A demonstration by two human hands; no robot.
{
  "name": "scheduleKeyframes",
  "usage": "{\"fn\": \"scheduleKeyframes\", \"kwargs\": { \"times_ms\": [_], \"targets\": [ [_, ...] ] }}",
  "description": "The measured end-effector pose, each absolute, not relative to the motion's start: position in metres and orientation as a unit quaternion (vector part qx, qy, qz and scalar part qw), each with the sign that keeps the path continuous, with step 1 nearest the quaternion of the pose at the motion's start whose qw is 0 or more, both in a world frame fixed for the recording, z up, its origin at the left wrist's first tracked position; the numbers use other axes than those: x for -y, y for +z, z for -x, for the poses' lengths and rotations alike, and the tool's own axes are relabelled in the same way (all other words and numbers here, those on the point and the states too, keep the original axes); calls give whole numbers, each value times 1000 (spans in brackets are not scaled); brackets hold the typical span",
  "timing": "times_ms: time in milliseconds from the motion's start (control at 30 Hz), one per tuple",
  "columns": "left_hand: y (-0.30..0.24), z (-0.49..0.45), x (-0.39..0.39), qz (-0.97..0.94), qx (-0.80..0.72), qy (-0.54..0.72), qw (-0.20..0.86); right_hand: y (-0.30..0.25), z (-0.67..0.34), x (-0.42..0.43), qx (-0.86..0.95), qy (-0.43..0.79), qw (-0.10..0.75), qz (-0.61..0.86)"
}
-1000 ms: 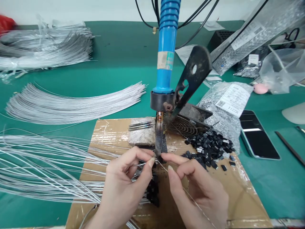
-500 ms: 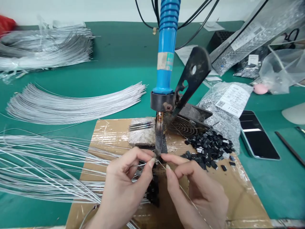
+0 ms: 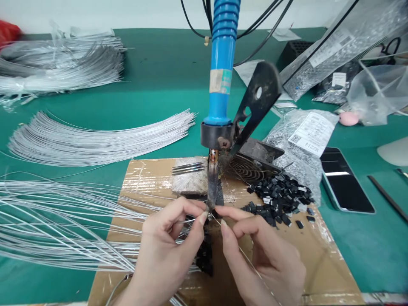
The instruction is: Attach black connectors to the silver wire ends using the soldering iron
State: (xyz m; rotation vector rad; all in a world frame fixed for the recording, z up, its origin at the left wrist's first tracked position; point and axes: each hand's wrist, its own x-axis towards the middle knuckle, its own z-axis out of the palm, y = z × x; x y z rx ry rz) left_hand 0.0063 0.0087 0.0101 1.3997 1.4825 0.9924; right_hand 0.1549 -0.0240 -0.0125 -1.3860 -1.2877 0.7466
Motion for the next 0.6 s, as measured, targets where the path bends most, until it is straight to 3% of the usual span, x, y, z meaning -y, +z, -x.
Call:
{"fn": "scheduleKeyframes", "kwargs": {
  "times_ms": [600],
  "targets": [
    [9,-6,-8,-570,-595,386,415,-13,-153,24,532,300,534,585]
  ]
}}
